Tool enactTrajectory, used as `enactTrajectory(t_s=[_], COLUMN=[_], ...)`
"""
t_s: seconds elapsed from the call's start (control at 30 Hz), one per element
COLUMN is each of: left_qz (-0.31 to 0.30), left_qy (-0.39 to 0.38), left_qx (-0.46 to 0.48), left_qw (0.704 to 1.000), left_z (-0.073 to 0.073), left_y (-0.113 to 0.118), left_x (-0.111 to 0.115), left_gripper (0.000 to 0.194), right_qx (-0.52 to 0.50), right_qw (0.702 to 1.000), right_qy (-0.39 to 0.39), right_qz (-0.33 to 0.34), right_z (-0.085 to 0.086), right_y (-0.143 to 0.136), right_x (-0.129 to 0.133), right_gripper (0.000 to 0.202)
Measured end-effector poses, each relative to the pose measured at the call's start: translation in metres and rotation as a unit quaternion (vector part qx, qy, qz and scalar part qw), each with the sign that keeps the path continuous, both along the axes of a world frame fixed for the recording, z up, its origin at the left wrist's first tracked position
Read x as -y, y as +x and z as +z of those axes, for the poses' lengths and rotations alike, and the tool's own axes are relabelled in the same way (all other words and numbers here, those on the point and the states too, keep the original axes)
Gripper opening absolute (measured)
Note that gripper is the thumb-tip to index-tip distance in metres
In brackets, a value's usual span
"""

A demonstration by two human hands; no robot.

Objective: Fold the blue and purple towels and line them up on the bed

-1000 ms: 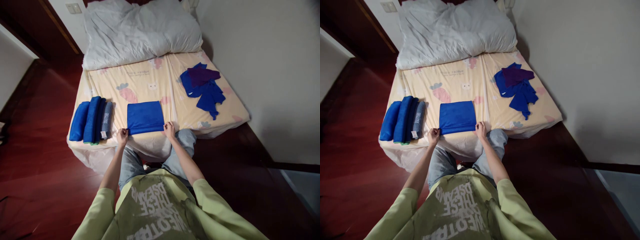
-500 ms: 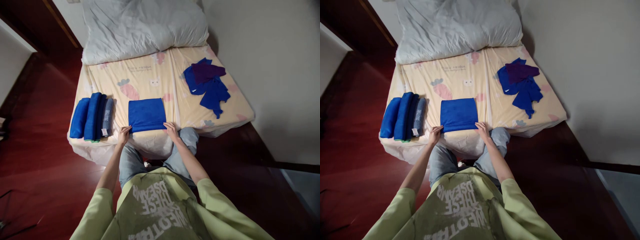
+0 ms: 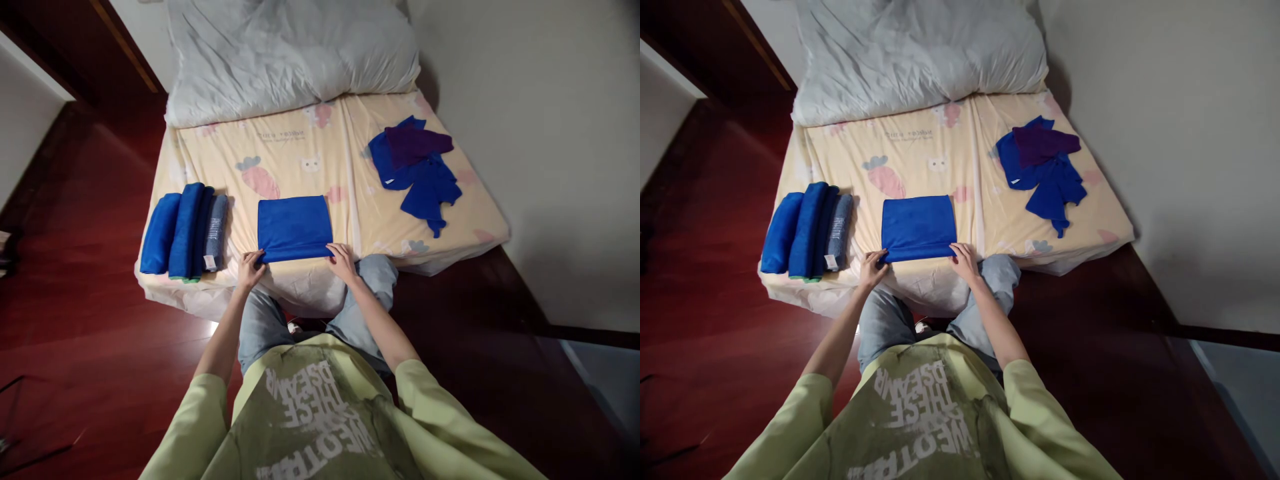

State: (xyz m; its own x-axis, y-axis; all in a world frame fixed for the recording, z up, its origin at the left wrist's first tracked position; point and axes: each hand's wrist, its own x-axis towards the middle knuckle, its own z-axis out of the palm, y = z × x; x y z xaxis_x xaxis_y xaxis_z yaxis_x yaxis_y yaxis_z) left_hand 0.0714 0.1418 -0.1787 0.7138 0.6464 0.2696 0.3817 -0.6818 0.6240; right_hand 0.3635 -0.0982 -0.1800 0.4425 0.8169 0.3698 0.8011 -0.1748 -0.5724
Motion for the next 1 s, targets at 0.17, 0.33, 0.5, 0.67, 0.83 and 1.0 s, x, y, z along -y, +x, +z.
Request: enactTrajectory(t_s=[0.17, 0.33, 0.5, 0.67, 0.83, 1.0], left_qz=[0.049, 0.079, 0.093, 0.114, 0.124, 0.139], left_qy=[-0.026, -0.051, -0.083, -0.116, -0.118, -0.136], left_qx=[0.029, 0.048, 0.060, 0.088, 0.093, 0.094], left_qw=[0.998, 0.994, 0.990, 0.983, 0.981, 0.976], left_z=[-0.003, -0.005, -0.004, -0.002, -0.004, -0.005], left_y=[0.006, 0.010, 0.009, 0.006, 0.000, -0.001], left_x=[0.001, -0.001, 0.000, 0.004, 0.003, 0.002], left_gripper=[0.045, 0.045, 0.039, 0.034, 0.029, 0.043], right_qx=[-0.039, -0.078, -0.115, -0.135, -0.143, -0.151], right_qw=[0.999, 0.995, 0.987, 0.983, 0.981, 0.980], right_qy=[0.030, 0.058, 0.106, 0.115, 0.109, 0.091], right_qz=[-0.007, -0.015, -0.026, -0.043, -0.073, -0.088], right_z=[-0.007, -0.015, -0.019, -0.015, -0.010, -0.003], right_y=[0.003, 0.006, 0.007, 0.005, -0.001, -0.007], right_x=[-0.001, -0.003, -0.009, -0.009, -0.003, -0.001], right_gripper=[0.048, 0.053, 0.054, 0.053, 0.042, 0.038])
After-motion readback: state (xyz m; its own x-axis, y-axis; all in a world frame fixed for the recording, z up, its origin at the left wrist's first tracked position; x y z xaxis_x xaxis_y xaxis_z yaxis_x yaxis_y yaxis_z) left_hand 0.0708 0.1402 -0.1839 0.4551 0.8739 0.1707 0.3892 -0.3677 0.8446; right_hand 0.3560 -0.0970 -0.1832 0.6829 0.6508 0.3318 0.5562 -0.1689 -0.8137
